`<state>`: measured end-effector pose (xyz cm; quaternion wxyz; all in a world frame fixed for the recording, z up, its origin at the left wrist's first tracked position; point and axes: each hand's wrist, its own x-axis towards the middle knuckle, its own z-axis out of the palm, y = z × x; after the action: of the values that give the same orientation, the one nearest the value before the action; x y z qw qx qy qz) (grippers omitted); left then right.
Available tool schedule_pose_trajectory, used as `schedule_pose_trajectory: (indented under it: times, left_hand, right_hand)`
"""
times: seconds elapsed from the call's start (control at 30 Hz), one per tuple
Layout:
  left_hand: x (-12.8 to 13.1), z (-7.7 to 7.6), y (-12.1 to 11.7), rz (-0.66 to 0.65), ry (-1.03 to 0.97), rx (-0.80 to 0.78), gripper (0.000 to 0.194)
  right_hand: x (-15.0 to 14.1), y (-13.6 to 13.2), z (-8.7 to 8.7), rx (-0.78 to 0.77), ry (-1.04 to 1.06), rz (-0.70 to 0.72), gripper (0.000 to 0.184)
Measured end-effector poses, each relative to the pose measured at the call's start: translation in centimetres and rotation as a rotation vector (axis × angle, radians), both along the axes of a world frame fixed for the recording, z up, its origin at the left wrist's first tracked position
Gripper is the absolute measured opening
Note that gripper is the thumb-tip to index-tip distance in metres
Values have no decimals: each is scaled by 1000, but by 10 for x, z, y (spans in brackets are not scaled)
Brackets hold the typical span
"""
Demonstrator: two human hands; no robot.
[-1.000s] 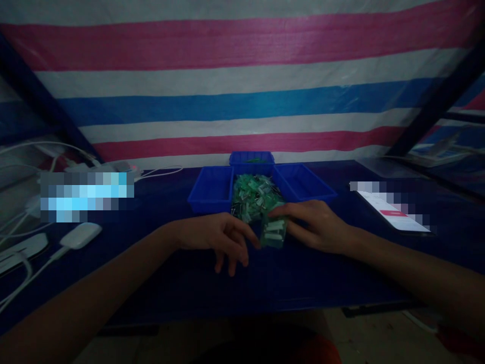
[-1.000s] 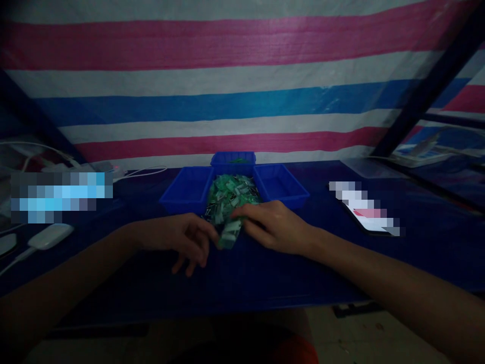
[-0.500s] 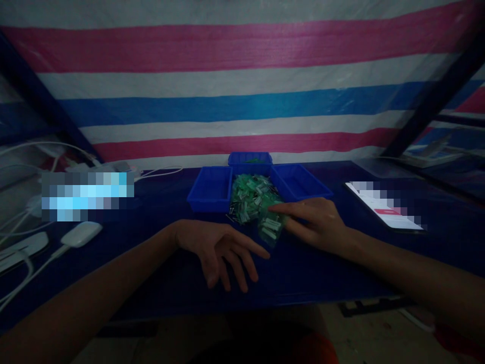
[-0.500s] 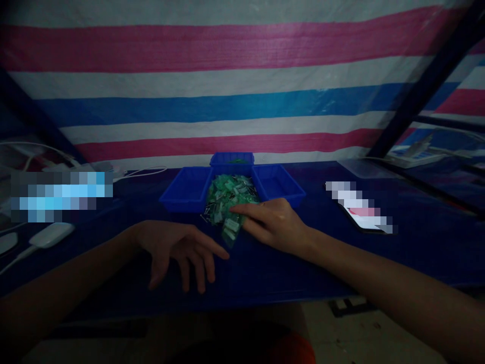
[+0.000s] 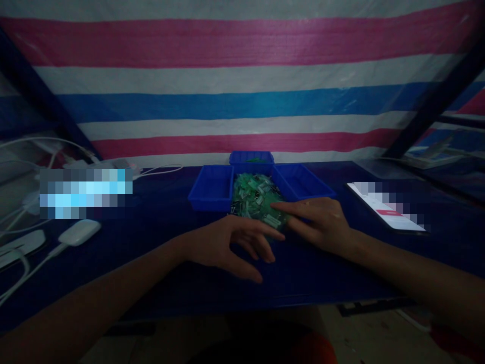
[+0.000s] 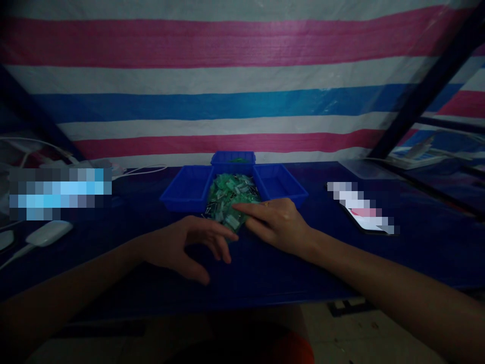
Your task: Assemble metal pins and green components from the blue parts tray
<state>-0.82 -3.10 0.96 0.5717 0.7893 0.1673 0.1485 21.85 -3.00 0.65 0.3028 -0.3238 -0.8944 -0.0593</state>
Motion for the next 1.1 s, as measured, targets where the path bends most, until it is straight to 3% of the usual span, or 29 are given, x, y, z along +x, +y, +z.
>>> schedule_pose_trajectory:
  times: [0.1,0.2,0.37,0.5,0.7,0.77,0.87,0.93,0.97,1.1]
  left_hand:
    - [-3,-8,0,170,-18,490,23]
    - [-10,-17,4,143,14,764,19]
    - [-14,-9,3,34,209,746,35]
    - [-11,-2,-1,-22,143,677,25]
    - [-11,-10,-4,-141,137,643,12]
    - [-8,-8,-7,-90,92,673,10]
    - [-3,3,-11,192,-34,716,11]
    - [-1,10,-11,289,-60,566,18]
    - [0,13,-11,274,-30,406,19]
    - [-3,11,-3,-109,230,-344,24]
  right_hand:
    - [1,1,0,-38,-14,-24,30]
    - [2,1,0,-53,-30,-36,30]
    - [1,0,1,-39,-24,-35,30]
    - [1,0,1,-27,-9,-19,29]
    - [0,0,2,10,-9,11,28]
    - [-1,0,2,18,-2,28,29]
    - [-1,1,2,13,-5,24,28]
    - [0,1,2,14,-13,19,28]
    - [0,1,2,23,-15,19,28]
    - [0,3,1,73,-7,20,28]
